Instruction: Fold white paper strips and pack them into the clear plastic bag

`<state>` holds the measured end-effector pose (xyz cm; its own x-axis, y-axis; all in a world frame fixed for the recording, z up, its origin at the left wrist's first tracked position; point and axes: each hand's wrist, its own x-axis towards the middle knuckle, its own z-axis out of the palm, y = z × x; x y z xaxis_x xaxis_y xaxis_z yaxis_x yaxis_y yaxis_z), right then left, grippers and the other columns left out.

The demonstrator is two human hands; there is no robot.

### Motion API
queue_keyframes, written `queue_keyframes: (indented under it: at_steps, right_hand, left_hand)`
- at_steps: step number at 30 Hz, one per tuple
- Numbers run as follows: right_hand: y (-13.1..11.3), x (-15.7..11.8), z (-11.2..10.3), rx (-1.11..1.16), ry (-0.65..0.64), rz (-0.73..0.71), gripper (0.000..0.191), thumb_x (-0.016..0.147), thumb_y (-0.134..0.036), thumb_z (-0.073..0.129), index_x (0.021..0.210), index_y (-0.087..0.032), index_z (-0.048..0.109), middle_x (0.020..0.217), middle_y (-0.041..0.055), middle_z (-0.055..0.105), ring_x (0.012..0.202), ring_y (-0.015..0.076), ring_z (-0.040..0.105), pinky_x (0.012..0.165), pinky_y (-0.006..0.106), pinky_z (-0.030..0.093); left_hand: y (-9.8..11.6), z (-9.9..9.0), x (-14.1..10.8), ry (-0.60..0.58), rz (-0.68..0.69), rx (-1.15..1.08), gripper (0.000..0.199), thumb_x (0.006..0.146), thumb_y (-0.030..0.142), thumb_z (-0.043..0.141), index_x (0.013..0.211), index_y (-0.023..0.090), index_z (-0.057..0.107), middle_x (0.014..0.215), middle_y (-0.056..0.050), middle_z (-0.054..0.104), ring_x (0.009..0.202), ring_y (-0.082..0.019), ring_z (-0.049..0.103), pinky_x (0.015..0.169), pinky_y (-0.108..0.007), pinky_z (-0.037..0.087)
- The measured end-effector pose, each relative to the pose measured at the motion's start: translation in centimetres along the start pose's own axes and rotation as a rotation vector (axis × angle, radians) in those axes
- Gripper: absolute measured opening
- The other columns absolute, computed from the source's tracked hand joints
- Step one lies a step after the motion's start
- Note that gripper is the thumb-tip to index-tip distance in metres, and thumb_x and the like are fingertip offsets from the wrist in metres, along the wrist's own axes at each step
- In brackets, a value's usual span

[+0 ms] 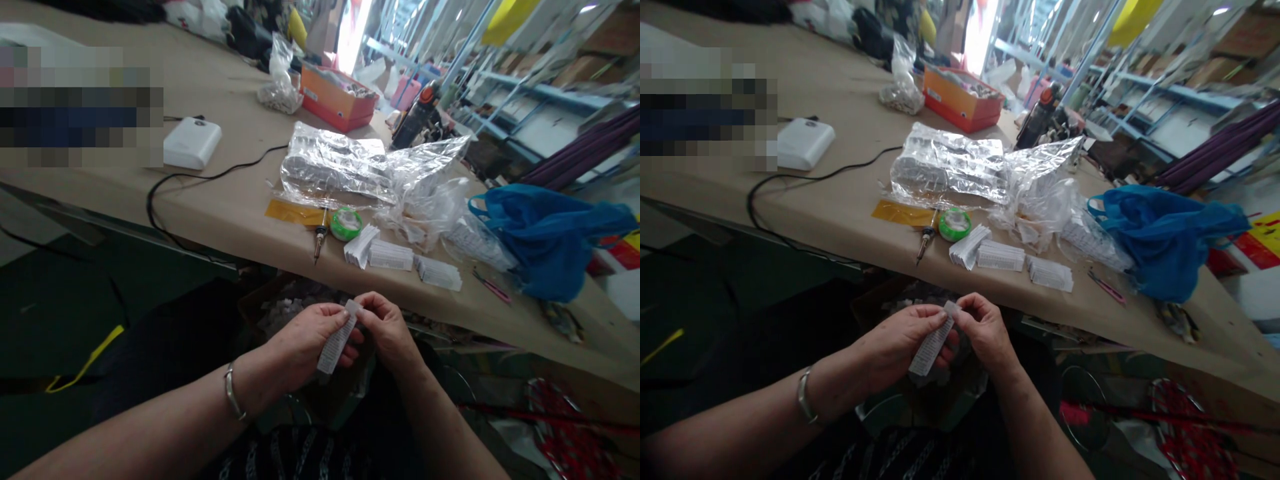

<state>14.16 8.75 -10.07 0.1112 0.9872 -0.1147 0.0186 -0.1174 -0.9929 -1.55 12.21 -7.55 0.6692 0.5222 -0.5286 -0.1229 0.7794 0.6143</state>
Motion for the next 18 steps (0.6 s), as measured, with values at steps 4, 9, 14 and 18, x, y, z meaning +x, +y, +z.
queue_keyframes:
  at_steps: [4, 9, 14, 18]
  right_hand:
    - [-0.4, -0.2, 0.5, -0.011, 0.009, 0.043, 0.02, 0.074, -0.032, 0.068, 0.072, -0.016, 0.057, 0.063, -0.0038, 0.053, 0.056, 0.0086, 0.045, 0.056, 0.02, 0.038]
    - [-1.1, -0.4, 0.8, -0.044, -0.007, 0.056, 0.021, 0.073, -0.033, 0.069, 0.069, -0.015, 0.058, 0.061, -0.0034, 0.054, 0.055, 0.0085, 0.046, 0.055, 0.02, 0.038]
    - [-0.6, -0.3, 0.3, 0.132, -0.161, 0.052, 0.029, 0.072, -0.033, 0.072, 0.096, -0.019, 0.064, 0.082, 0.0009, 0.063, 0.068, 0.0123, 0.057, 0.064, 0.023, 0.047]
    - [0.0, -0.2, 0.1, 0.29, -0.451, 0.076, 0.038, 0.069, -0.034, 0.074, 0.103, -0.018, 0.064, 0.119, 0.0098, 0.059, 0.102, 0.0235, 0.059, 0.088, 0.036, 0.047]
  left_hand:
    - [-0.6, -0.5, 0.1, -0.056, -0.001, 0.02, 0.019, 0.082, 0.031, 0.06, 0.083, 0.011, 0.06, 0.07, -0.005, 0.062, 0.049, -0.01, 0.056, 0.049, -0.022, 0.045]
    - [-0.7, -1.2, -0.1, -0.103, -0.025, 0.008, 0.025, 0.076, 0.036, 0.067, 0.079, 0.012, 0.06, 0.065, -0.003, 0.061, 0.047, -0.011, 0.057, 0.048, -0.022, 0.046]
    - [-0.3, -1.2, -0.7, -0.158, -0.027, 0.006, 0.021, 0.077, 0.033, 0.065, 0.08, 0.013, 0.059, 0.064, -0.003, 0.06, 0.049, -0.013, 0.058, 0.049, -0.024, 0.046]
    - [-0.5, -1.2, -1.1, -0.27, -0.05, 0.041, 0.025, 0.079, 0.036, 0.061, 0.075, 0.012, 0.06, 0.063, -0.005, 0.06, 0.049, -0.013, 0.057, 0.051, -0.026, 0.047]
